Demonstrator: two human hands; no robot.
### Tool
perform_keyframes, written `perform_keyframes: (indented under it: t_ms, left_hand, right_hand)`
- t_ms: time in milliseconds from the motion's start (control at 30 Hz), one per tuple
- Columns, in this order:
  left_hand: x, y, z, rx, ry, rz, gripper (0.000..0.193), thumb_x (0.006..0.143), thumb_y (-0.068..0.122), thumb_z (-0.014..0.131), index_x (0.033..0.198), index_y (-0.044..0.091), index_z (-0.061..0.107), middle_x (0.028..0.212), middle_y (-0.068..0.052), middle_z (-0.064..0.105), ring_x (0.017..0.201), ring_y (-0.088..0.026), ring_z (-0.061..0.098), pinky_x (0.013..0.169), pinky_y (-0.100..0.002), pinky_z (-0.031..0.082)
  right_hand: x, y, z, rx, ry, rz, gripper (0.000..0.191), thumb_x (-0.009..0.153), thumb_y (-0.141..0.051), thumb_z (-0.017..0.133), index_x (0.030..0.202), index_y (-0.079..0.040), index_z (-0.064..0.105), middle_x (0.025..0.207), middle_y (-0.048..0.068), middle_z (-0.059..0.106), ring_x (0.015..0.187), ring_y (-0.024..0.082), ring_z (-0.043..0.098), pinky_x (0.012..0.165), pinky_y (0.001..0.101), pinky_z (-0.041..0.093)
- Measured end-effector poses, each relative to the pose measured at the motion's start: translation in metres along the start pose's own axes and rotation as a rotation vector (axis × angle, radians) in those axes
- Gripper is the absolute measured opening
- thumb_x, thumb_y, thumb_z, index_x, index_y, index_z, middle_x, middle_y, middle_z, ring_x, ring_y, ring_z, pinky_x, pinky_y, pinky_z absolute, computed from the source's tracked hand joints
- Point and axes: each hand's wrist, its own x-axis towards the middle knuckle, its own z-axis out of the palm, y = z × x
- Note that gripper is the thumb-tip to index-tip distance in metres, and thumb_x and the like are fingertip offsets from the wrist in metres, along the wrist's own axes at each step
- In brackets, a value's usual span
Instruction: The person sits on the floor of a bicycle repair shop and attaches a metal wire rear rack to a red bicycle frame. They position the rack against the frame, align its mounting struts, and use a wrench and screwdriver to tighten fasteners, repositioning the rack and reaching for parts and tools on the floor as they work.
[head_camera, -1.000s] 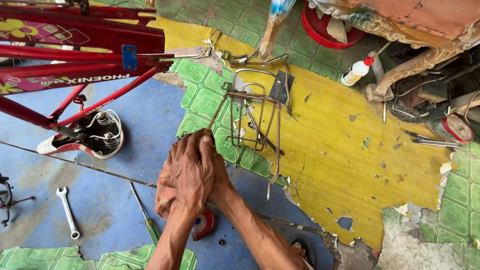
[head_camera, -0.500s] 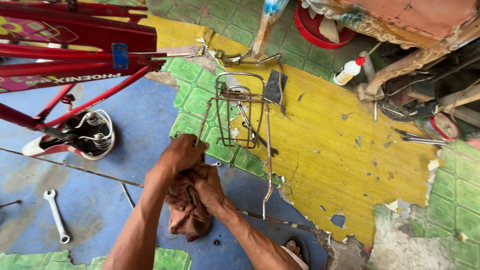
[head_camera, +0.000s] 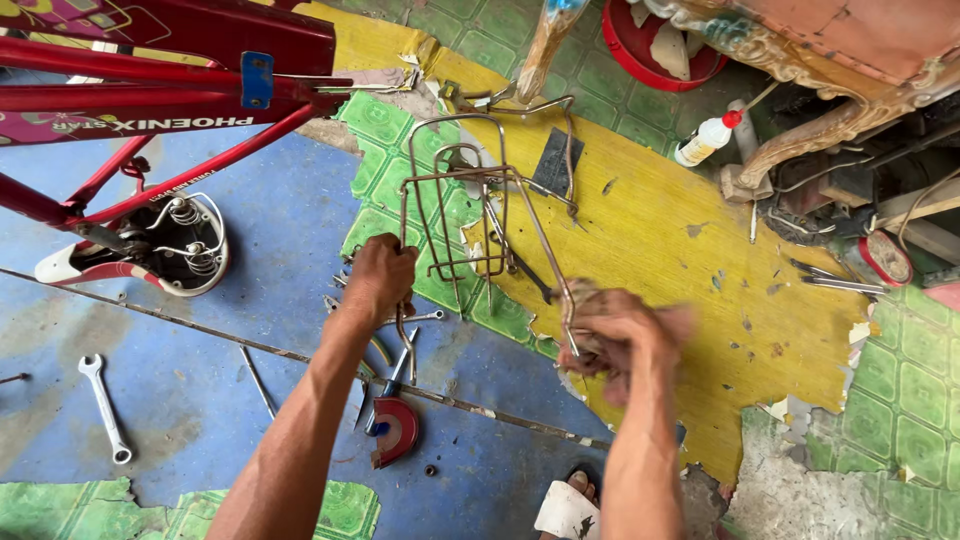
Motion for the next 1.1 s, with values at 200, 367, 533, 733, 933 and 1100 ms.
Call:
perform_keyframes:
  t_ms: [200, 367, 533, 733, 933, 1100]
  left_hand:
    - [-0.016, 0.021, -0.01, -0.106, -0.075, -0.088, 0.034, 0.096, 0.024, 0.053, 0.102, -0.008, 0.064, 0.07, -0.026, 0.069, 0.05, -0.036, 0.069, 0.052, -0.047, 0.056]
    - [-0.019, 0.021, -0.013, -0.104, -0.102, -0.018, 0.032, 0.099, 0.026, 0.055, 0.099, -0.004, 0.065, 0.066, -0.023, 0.066, 0.047, -0.032, 0.065, 0.048, -0.046, 0.052]
    - [-0.018, -0.002, -0.007, -0.03, -0.083, 0.092, 0.03, 0.099, 0.027, 0.059, 0.094, -0.002, 0.063, 0.067, -0.023, 0.064, 0.05, -0.033, 0.065, 0.051, -0.048, 0.051]
    - [-0.016, -0.044, 0.004, 0.175, 0.054, 0.365, 0.025, 0.098, 0.023, 0.062, 0.094, -0.002, 0.064, 0.081, -0.028, 0.065, 0.075, -0.045, 0.064, 0.065, -0.051, 0.05]
    - [-0.018, -0.058, 0.005, 0.412, 0.055, 0.676, 0.017, 0.092, 0.013, 0.057, 0.099, 0.0, 0.065, 0.091, -0.027, 0.067, 0.084, -0.044, 0.067, 0.071, -0.049, 0.051]
    - [-0.033, -0.027, -0.001, 0.083, -0.064, 0.23, 0.026, 0.095, 0.025, 0.061, 0.103, 0.0, 0.066, 0.089, -0.028, 0.067, 0.084, -0.047, 0.065, 0.073, -0.051, 0.051]
  right_hand:
    - [0.019, -0.045, 0.015, 0.162, -0.031, 0.57, 0.044, 0.086, -0.041, 0.078, 0.117, -0.012, 0.07, 0.108, 0.014, 0.074, 0.096, 0.028, 0.072, 0.085, 0.0446, 0.059]
    - [0.045, -0.148, 0.117, 0.203, 0.01, 0.137, 0.047, 0.09, -0.034, 0.074, 0.132, -0.013, 0.065, 0.112, 0.014, 0.075, 0.1, 0.028, 0.072, 0.091, 0.0407, 0.056]
    - [0.062, -0.209, 0.163, 0.194, 0.414, -0.183, 0.045, 0.09, -0.021, 0.074, 0.132, -0.007, 0.066, 0.131, 0.02, 0.062, 0.115, 0.04, 0.063, 0.094, 0.0463, 0.053]
    - [0.089, -0.253, 0.152, 0.072, 0.437, -0.13, 0.054, 0.074, -0.022, 0.08, 0.124, -0.008, 0.067, 0.132, 0.02, 0.058, 0.108, 0.043, 0.058, 0.084, 0.0538, 0.049]
    - [0.09, -0.259, 0.153, 0.129, 0.414, 0.015, 0.043, 0.077, -0.032, 0.079, 0.113, -0.01, 0.068, 0.119, 0.012, 0.063, 0.108, 0.038, 0.058, 0.088, 0.053, 0.05]
    - [0.082, -0.235, 0.158, 0.098, 0.55, -0.089, 0.021, 0.081, -0.021, 0.068, 0.096, -0.008, 0.06, 0.097, 0.013, 0.067, 0.092, 0.034, 0.065, 0.076, 0.0494, 0.053]
